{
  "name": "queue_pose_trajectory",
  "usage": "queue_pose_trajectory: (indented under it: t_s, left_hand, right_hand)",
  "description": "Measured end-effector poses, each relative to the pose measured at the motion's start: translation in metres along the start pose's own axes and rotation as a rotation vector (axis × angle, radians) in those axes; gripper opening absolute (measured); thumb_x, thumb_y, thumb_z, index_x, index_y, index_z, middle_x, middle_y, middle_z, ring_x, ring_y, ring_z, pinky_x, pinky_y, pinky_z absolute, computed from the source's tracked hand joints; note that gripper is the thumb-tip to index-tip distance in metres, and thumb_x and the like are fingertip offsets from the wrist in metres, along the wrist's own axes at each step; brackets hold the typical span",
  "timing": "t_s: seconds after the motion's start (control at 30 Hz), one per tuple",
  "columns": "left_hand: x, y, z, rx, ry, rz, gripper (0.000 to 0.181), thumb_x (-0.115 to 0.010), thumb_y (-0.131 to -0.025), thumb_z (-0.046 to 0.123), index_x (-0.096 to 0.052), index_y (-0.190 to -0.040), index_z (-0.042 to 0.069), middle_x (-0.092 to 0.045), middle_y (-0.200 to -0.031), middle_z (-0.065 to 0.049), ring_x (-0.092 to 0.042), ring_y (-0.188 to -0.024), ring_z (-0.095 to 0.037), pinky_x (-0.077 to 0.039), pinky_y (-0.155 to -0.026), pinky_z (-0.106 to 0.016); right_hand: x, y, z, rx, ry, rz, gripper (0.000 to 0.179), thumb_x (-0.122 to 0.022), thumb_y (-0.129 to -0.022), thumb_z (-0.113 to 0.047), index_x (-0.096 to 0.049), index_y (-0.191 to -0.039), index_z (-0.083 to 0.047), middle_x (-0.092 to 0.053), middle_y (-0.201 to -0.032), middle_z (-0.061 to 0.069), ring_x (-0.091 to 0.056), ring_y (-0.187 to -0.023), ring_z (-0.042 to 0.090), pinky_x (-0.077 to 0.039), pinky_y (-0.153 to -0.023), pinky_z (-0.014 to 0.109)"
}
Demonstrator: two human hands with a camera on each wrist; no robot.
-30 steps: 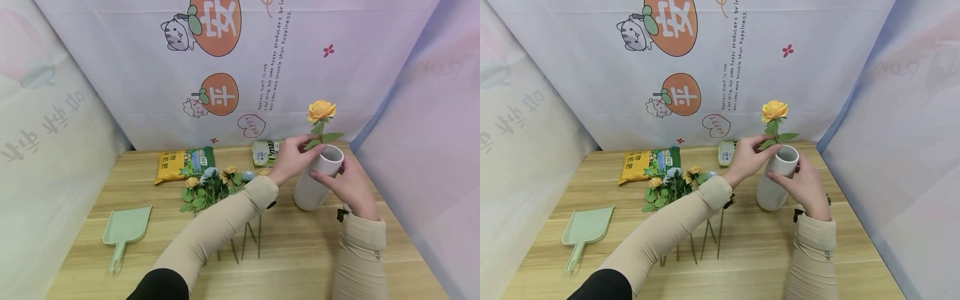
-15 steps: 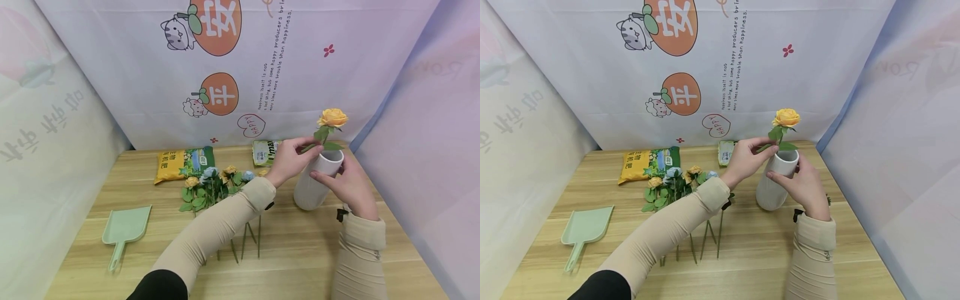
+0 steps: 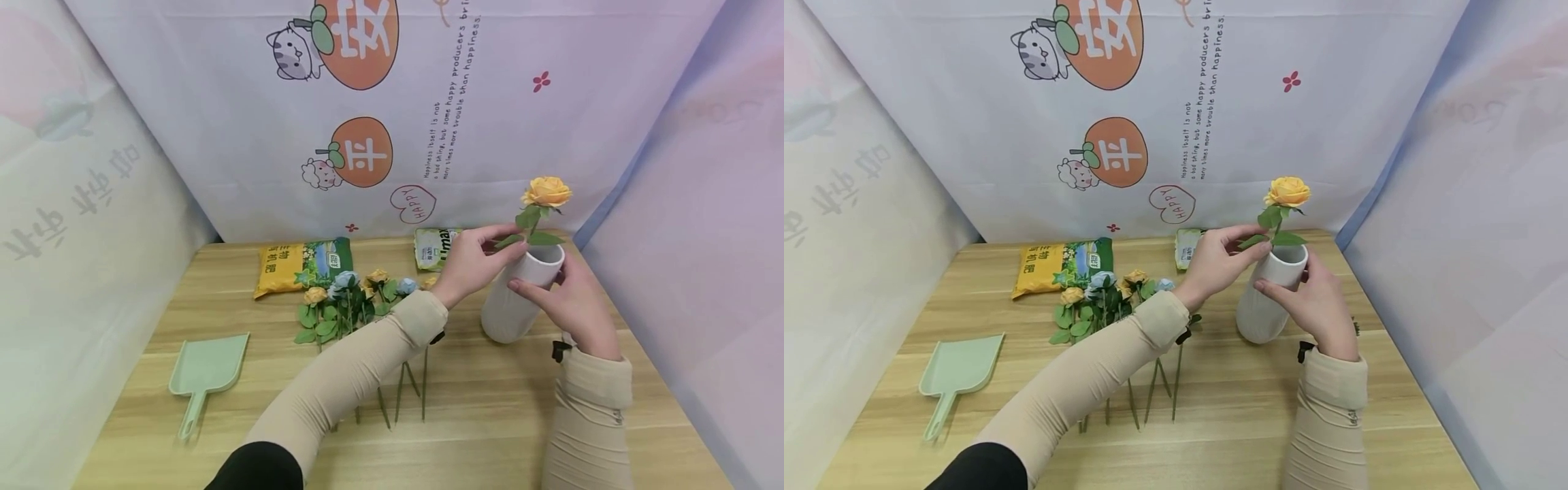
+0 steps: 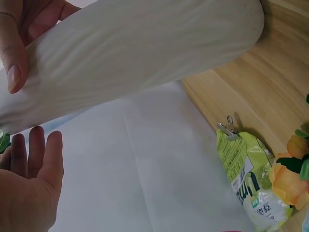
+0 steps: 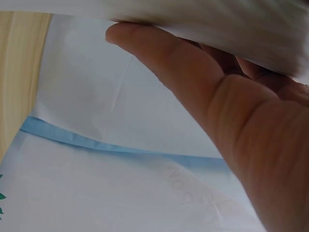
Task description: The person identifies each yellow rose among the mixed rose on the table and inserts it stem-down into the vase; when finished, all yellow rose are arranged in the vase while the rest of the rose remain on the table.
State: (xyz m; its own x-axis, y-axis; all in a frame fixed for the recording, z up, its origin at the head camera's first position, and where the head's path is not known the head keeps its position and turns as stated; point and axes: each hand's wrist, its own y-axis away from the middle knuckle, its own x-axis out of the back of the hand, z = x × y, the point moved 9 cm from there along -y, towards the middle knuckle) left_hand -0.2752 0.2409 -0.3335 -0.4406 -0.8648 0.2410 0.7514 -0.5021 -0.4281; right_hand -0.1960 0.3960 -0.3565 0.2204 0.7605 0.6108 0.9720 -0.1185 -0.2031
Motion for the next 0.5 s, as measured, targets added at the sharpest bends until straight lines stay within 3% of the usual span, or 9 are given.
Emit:
queue_pose_trajectory:
  t_s: [0.17, 0.4, 0.5]
  left_hand:
    - [0.014, 0.008, -0.001, 0.004, -0.021, -0.003, 0.04, -0.078, -0.103, 0.033, -0.074, -0.14, 0.019, -0.075, -0.131, 0.008, -0.071, -0.103, 0.001, -0.06, -0.089, -0.018]
    - [0.048, 0.034, -0.016, 0.049, 0.029, 0.03, 0.044, -0.081, -0.1, 0.031, -0.072, -0.142, 0.021, -0.076, -0.125, 0.007, -0.073, -0.109, -0.004, -0.063, -0.088, -0.025]
    - [0.064, 0.05, -0.025, 0.074, 0.042, 0.04, 0.047, -0.081, -0.1, 0.032, -0.07, -0.145, 0.022, -0.075, -0.128, 0.007, -0.073, -0.112, -0.008, -0.063, -0.091, -0.027]
  right_hand:
    - [-0.004, -0.004, -0.003, -0.002, -0.011, -0.009, 0.085, -0.09, -0.092, -0.036, -0.045, -0.159, -0.009, -0.057, -0.147, 0.015, -0.058, -0.131, 0.037, -0.052, -0.096, 0.049]
    - [-0.007, -0.004, -0.004, -0.035, -0.006, -0.021, 0.084, -0.088, -0.092, -0.044, -0.046, -0.156, -0.011, -0.058, -0.145, 0.013, -0.059, -0.131, 0.035, -0.053, -0.092, 0.037]
    - [-0.003, 0.001, -0.001, -0.061, -0.008, -0.031, 0.085, -0.088, -0.092, -0.043, -0.043, -0.157, -0.011, -0.057, -0.149, 0.015, -0.056, -0.136, 0.04, -0.054, -0.095, 0.043]
